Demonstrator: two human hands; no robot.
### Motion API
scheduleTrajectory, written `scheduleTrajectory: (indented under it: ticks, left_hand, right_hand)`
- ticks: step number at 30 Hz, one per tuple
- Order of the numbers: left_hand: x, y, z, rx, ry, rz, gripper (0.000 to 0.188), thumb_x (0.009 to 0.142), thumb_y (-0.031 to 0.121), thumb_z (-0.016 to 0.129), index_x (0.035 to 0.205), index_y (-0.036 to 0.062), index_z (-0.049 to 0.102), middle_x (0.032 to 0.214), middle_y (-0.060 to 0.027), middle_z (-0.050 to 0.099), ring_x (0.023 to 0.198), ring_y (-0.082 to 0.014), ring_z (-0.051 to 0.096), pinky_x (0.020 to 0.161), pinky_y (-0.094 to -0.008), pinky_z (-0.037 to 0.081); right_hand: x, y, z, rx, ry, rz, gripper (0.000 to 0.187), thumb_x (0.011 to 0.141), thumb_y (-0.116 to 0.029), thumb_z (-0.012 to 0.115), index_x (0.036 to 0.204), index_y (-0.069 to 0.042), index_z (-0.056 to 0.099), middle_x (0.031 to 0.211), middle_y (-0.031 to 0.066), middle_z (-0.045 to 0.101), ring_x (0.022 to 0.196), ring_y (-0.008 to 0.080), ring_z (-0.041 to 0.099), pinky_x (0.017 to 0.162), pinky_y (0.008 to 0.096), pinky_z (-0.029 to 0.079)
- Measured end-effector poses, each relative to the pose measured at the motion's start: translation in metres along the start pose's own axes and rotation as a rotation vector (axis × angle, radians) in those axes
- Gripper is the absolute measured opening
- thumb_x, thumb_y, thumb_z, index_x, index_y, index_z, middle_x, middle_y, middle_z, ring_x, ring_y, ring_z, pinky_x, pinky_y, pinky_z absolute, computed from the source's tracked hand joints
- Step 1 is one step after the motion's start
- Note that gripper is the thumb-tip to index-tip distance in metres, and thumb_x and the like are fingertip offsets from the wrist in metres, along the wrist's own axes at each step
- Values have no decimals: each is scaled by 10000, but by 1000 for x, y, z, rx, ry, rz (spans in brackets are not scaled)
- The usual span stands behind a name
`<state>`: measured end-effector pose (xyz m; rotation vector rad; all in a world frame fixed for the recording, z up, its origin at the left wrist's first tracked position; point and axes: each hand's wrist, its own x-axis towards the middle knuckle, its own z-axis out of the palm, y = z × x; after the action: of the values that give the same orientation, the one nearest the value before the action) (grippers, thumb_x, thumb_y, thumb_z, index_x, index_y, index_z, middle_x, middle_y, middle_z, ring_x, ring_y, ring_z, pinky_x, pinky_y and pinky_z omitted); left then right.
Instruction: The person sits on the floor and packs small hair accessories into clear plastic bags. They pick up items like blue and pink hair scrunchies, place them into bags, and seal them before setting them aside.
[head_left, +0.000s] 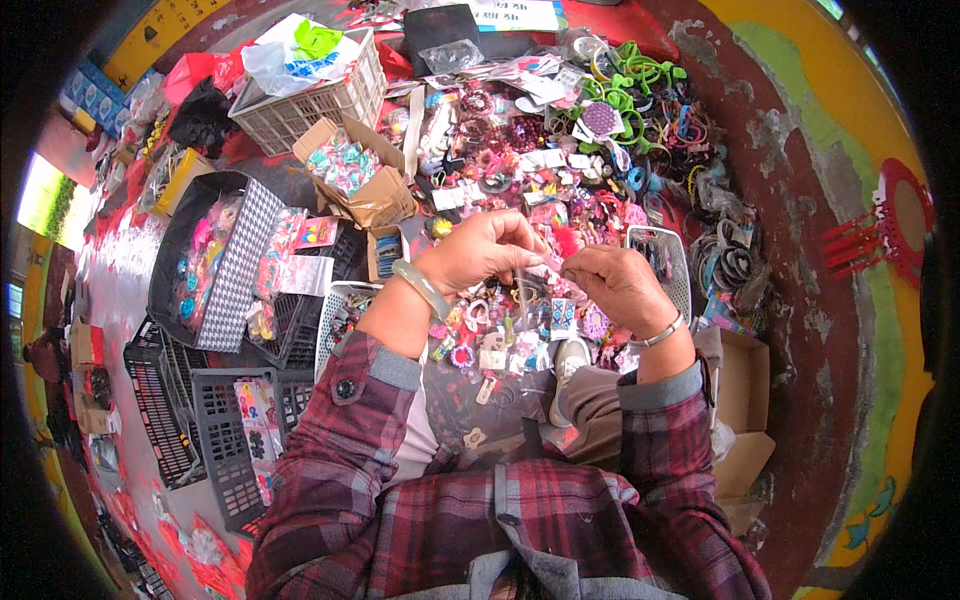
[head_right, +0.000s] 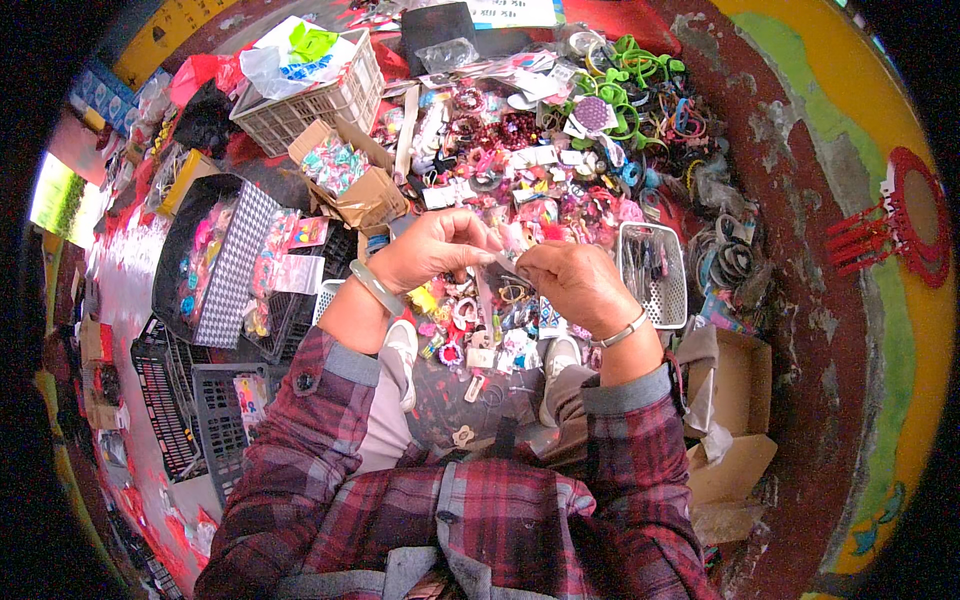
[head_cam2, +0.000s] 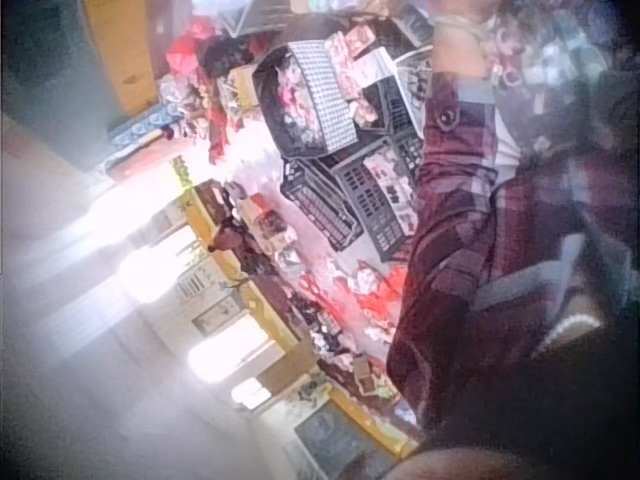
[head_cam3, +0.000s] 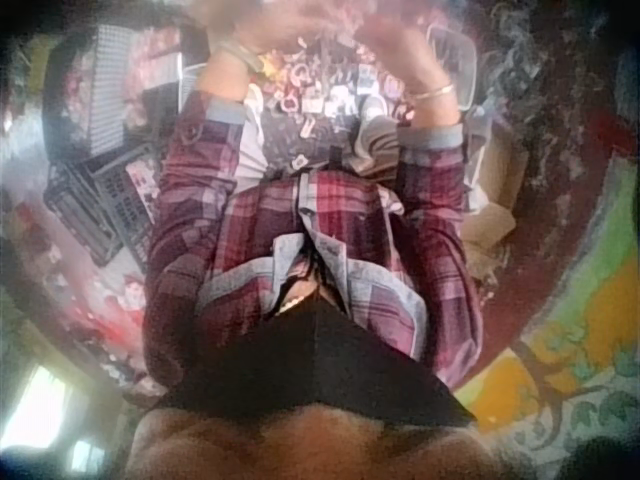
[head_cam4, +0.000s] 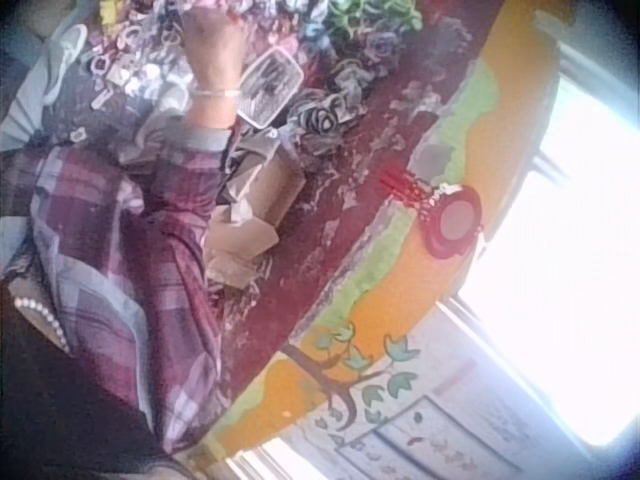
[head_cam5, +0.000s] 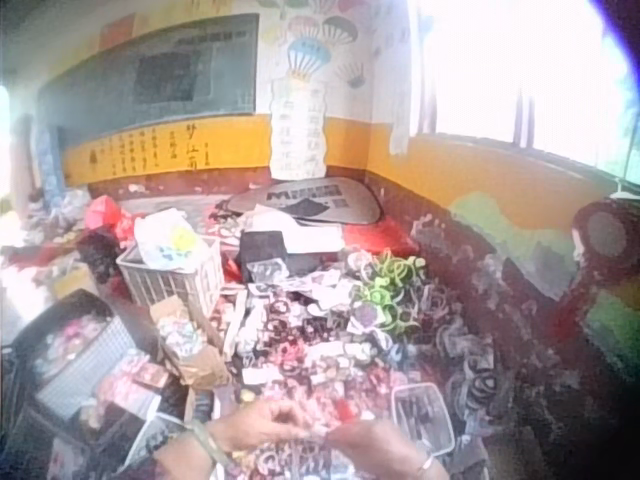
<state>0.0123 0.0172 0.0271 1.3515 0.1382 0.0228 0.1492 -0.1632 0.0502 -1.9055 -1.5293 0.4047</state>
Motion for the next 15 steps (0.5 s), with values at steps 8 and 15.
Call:
scheduleTrajectory:
  ticks: [8,15]
  left_hand:
    - [0,-4,-3,-123,89,-67,144,816,118,609,915,15,588,848,-37,615,729,-85,597,564,-199,483]
    - [4,-14,-4,-43,119,4,224,809,145,622,984,5,631,862,-41,634,781,-81,580,705,-202,449]
  right_hand:
    - [3,3,0,200,130,84,70,805,-61,579,846,-13,608,679,53,582,605,131,529,548,251,427]
    - [6,-1,7,226,176,145,96,777,-66,592,860,-25,619,733,100,615,659,214,605,593,292,464]
